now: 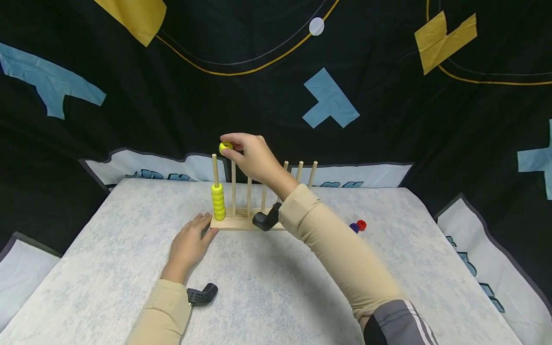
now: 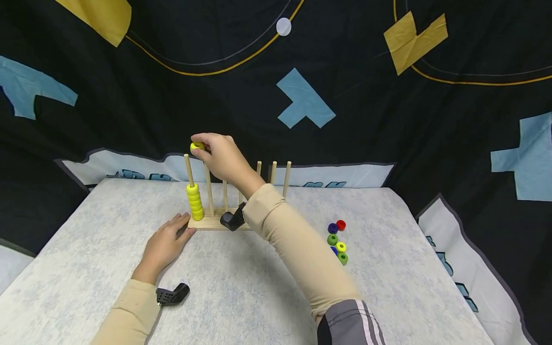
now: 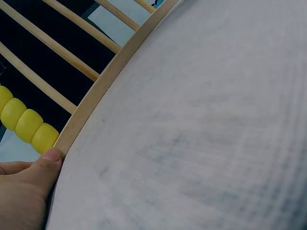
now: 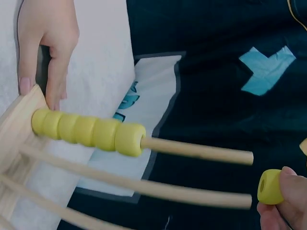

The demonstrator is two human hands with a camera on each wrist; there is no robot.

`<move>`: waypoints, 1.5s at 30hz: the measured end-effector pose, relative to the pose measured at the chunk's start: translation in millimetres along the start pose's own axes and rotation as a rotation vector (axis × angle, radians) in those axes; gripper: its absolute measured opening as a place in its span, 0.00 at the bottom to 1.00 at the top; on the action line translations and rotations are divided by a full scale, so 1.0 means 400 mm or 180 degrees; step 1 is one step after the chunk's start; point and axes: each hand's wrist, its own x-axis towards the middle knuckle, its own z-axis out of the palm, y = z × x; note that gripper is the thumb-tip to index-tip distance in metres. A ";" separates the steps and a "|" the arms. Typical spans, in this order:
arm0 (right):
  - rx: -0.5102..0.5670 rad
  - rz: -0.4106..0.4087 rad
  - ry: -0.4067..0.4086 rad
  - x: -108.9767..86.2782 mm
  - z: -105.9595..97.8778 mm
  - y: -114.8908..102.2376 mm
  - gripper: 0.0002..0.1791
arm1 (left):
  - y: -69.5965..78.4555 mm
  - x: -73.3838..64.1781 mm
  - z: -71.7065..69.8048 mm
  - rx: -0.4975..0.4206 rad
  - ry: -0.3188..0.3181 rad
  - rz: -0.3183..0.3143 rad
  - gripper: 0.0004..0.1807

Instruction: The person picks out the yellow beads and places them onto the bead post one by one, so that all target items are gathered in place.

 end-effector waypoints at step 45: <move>0.0126 -0.0439 0.0057 -0.190 0.024 0.055 0.22 | 0.003 -0.002 -0.003 -0.0042 -0.0039 -0.0097 0.31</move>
